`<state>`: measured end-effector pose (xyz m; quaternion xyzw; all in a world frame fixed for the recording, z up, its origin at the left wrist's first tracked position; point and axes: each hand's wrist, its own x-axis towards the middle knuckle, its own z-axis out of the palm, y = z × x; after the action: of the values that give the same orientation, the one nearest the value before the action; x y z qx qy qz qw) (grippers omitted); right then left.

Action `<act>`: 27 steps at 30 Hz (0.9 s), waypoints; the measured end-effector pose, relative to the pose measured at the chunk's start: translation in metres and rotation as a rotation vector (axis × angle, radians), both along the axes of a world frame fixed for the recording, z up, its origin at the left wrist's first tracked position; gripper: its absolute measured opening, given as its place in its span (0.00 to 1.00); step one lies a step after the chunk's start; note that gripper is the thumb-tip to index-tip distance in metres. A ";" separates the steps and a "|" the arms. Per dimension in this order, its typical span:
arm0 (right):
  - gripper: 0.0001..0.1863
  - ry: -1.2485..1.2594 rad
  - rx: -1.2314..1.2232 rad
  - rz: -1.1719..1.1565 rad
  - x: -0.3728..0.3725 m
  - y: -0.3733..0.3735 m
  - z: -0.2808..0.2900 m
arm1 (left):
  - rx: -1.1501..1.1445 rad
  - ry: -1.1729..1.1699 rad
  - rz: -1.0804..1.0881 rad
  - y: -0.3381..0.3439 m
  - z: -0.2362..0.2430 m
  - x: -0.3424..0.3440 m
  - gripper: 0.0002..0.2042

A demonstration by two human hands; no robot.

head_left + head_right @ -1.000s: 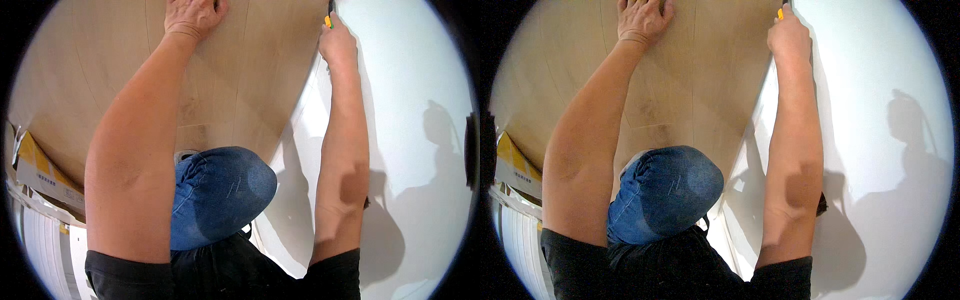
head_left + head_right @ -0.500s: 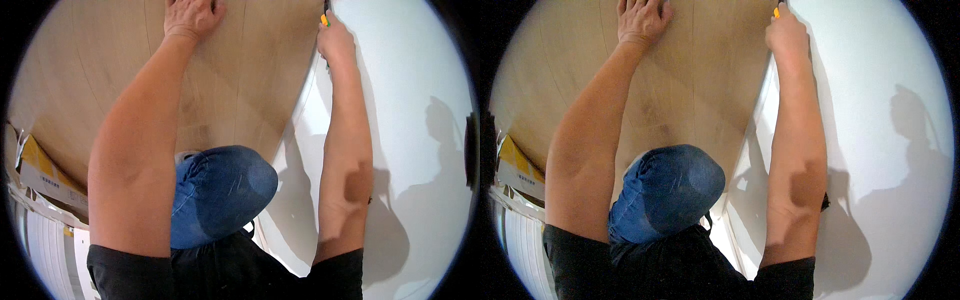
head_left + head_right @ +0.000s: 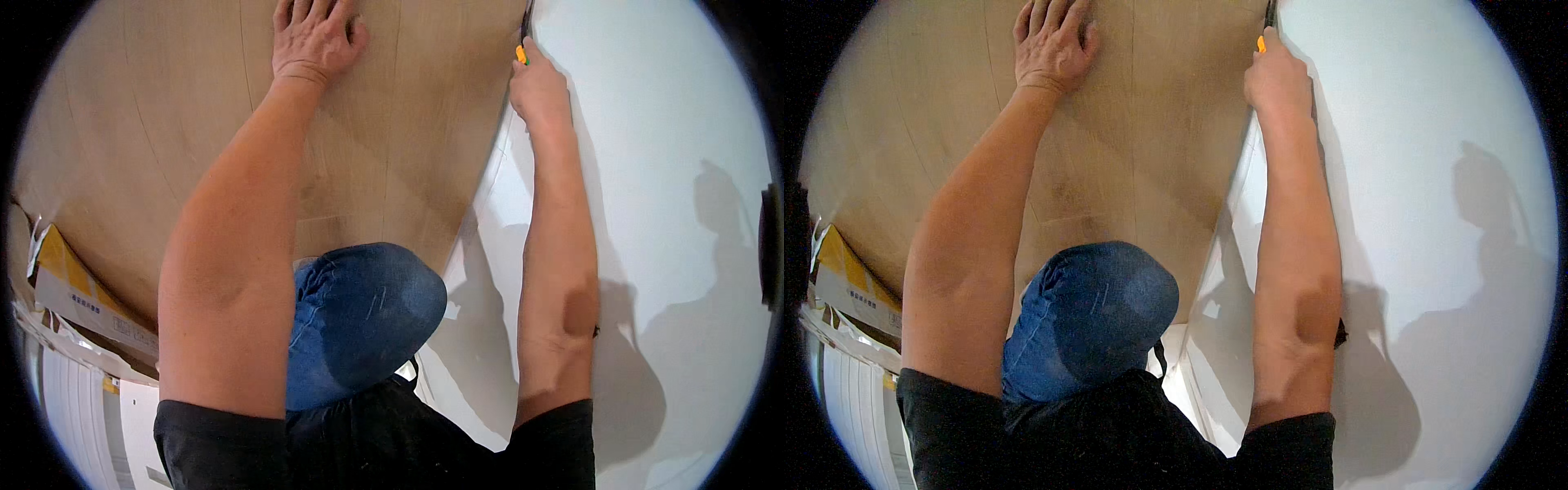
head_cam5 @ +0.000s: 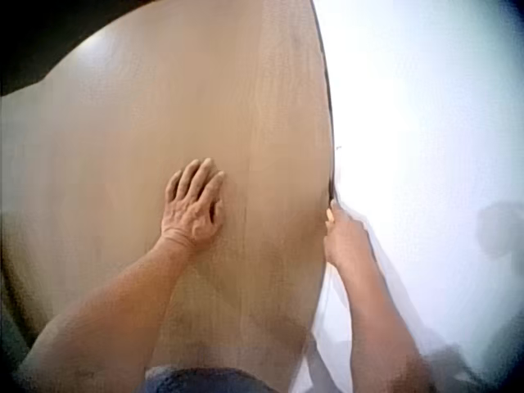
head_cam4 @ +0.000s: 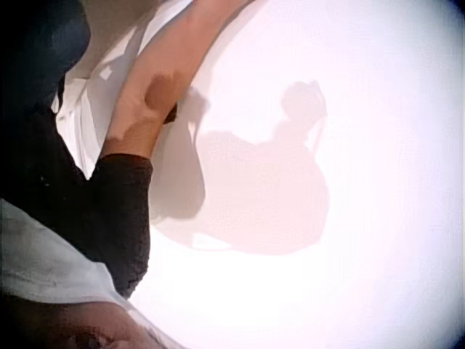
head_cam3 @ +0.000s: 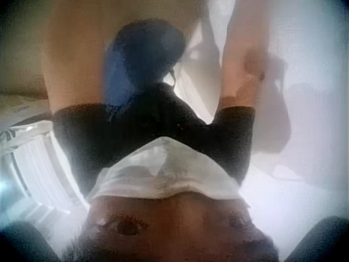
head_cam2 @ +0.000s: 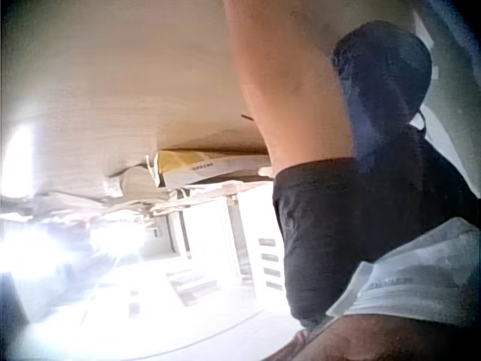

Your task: The person installs flooring boards by positioning them against a wall, using a hammer and a pull bar to join the planks, cutting a protective layer with a utility knife, and marking boards with a pencil and square ruler.

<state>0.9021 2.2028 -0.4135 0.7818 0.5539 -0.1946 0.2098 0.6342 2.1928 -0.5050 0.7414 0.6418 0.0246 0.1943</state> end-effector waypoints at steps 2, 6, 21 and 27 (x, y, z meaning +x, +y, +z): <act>0.26 -0.007 0.032 0.021 0.000 -0.008 -0.002 | -0.003 0.008 0.006 -0.003 0.002 0.000 0.30; 0.26 -0.014 0.016 0.034 0.005 -0.002 0.001 | 0.014 -0.019 -0.003 0.005 0.008 0.002 0.30; 0.23 0.261 0.219 -0.386 -0.037 -0.184 0.054 | 0.243 0.080 -0.002 -0.005 -0.018 -0.007 0.28; 0.30 0.442 0.049 -0.766 -0.036 -0.280 0.015 | 0.220 0.072 -0.020 -0.002 -0.011 0.000 0.29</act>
<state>0.8658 1.9227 -0.3989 0.8751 0.2604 -0.4075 -0.0197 0.6339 2.1911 -0.5157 0.7650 0.6344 0.0665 0.0887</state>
